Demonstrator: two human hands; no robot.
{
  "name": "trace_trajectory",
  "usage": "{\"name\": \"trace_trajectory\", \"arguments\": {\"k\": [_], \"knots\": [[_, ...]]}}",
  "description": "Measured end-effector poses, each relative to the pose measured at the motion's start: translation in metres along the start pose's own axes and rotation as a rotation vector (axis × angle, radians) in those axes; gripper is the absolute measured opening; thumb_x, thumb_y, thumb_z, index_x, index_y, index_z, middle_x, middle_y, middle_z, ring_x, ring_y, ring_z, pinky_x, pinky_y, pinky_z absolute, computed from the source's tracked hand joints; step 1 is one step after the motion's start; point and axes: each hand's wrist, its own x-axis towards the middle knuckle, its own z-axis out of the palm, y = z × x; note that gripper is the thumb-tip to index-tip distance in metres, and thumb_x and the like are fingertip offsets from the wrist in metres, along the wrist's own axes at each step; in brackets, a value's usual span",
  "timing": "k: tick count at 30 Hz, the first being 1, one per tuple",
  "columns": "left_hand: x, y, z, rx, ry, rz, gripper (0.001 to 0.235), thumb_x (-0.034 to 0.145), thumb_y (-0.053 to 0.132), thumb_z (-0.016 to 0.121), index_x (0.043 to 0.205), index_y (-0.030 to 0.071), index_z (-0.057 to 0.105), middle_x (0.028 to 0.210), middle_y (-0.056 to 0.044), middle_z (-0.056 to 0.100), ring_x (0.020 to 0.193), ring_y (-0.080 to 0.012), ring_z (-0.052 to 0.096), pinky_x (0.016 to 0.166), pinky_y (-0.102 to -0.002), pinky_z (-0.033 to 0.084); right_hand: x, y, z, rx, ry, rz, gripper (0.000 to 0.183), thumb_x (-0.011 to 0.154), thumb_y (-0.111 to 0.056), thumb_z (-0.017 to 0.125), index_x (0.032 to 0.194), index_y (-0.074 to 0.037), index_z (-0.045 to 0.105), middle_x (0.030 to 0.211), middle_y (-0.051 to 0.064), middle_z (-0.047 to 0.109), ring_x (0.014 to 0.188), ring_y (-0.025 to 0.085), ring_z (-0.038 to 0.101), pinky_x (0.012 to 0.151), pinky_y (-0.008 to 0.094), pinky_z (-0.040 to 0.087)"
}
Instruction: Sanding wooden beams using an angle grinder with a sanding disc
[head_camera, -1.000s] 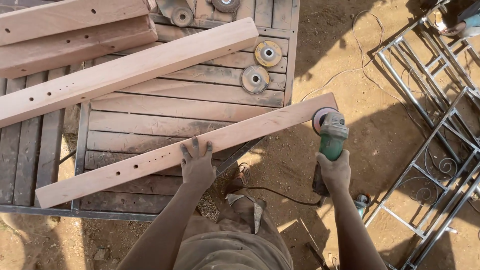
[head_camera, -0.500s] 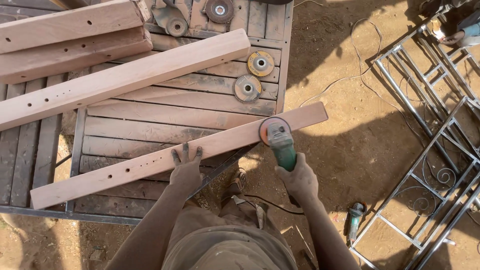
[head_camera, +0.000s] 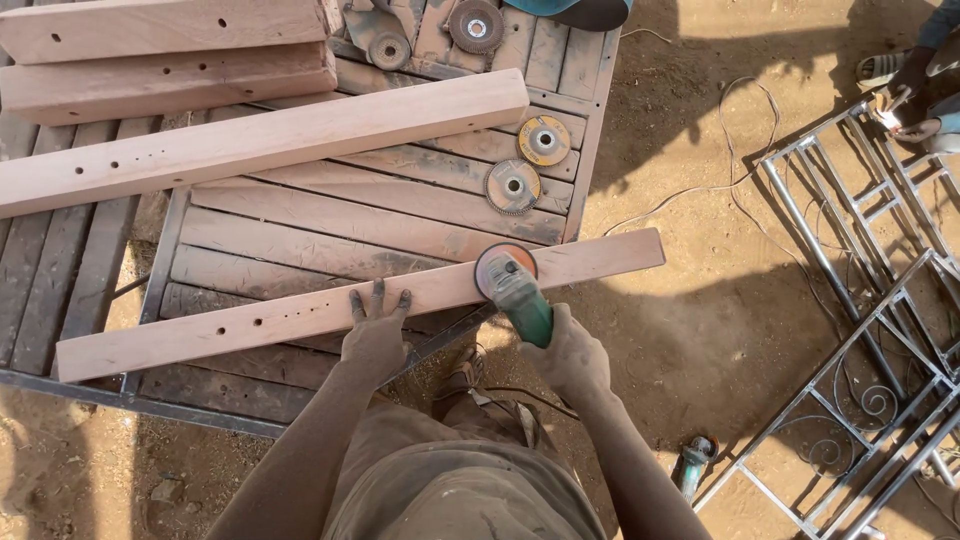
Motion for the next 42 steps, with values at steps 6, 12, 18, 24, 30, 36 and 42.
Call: {"name": "trace_trajectory", "arguments": {"k": [6, 12, 18, 24, 30, 36, 42], "knots": [[0.002, 0.001, 0.003, -0.007, 0.051, -0.018, 0.088, 0.088, 0.037, 0.074, 0.163, 0.027, 0.029, 0.171, -0.022, 0.003, 0.148, -0.0642, 0.01, 0.12, -0.062, 0.035, 0.016, 0.041, -0.011, -0.046, 0.053, 0.119, 0.075, 0.084, -0.076, 0.065, 0.129, -0.02, 0.039, 0.116, 0.017, 0.064, 0.114, 0.042, 0.069, 0.1, 0.059, 0.058], [-0.004, 0.003, -0.001, -0.026, 0.063, 0.012, 0.087, 0.089, 0.039, 0.071, 0.163, 0.025, 0.028, 0.17, -0.024, 0.004, 0.146, -0.066, 0.01, 0.12, -0.061, 0.032, 0.019, 0.114, -0.068, 0.238, 0.301, 0.345, 0.055, 0.096, -0.044, 0.066, 0.13, -0.009, 0.04, 0.109, 0.033, 0.064, 0.108, 0.054, 0.068, 0.091, 0.069, 0.054], [-0.003, 0.005, -0.001, 0.017, 0.063, 0.003, 0.087, 0.089, 0.041, 0.072, 0.163, 0.025, 0.029, 0.17, -0.023, 0.005, 0.147, -0.0658, 0.011, 0.122, -0.061, 0.029, 0.029, 0.151, -0.077, 0.374, 0.385, 0.382, 0.064, 0.097, -0.048, 0.067, 0.132, -0.003, 0.036, 0.112, 0.034, 0.057, 0.11, 0.058, 0.063, 0.089, 0.074, 0.052], [0.002, 0.0, 0.004, 0.011, 0.038, -0.011, 0.091, 0.087, 0.042, 0.074, 0.163, 0.027, 0.028, 0.171, -0.022, 0.005, 0.147, -0.0647, 0.014, 0.121, -0.061, 0.031, 0.005, 0.106, -0.035, 0.247, 0.196, 0.347, 0.064, 0.084, -0.048, 0.074, 0.131, -0.018, 0.043, 0.115, 0.025, 0.067, 0.114, 0.047, 0.069, 0.097, 0.062, 0.055], [0.005, 0.0, -0.002, 0.006, 0.003, -0.027, 0.09, 0.088, 0.042, 0.073, 0.164, 0.028, 0.026, 0.171, -0.021, 0.004, 0.148, -0.0632, 0.014, 0.121, -0.061, 0.033, -0.007, 0.096, -0.047, 0.113, 0.065, 0.153, 0.066, 0.09, -0.055, 0.071, 0.136, -0.019, 0.042, 0.119, 0.021, 0.065, 0.116, 0.046, 0.068, 0.096, 0.062, 0.057], [0.003, 0.006, -0.002, -0.021, 0.012, -0.049, 0.089, 0.088, 0.041, 0.074, 0.163, 0.028, 0.028, 0.172, -0.02, 0.004, 0.148, -0.0623, 0.013, 0.121, -0.061, 0.032, 0.009, 0.166, -0.056, 0.258, 0.354, 0.438, 0.066, 0.09, -0.052, 0.071, 0.131, -0.012, 0.039, 0.111, 0.027, 0.064, 0.107, 0.049, 0.069, 0.093, 0.062, 0.055], [0.0, 0.004, -0.003, -0.03, -0.001, -0.041, 0.088, 0.09, 0.043, 0.073, 0.163, 0.028, 0.027, 0.171, -0.021, 0.003, 0.148, -0.0624, 0.012, 0.12, -0.061, 0.034, 0.005, 0.187, -0.051, 0.428, 0.422, 0.458, 0.073, 0.084, -0.058, 0.076, 0.128, -0.011, 0.041, 0.109, 0.029, 0.062, 0.108, 0.052, 0.065, 0.091, 0.064, 0.053]]}}
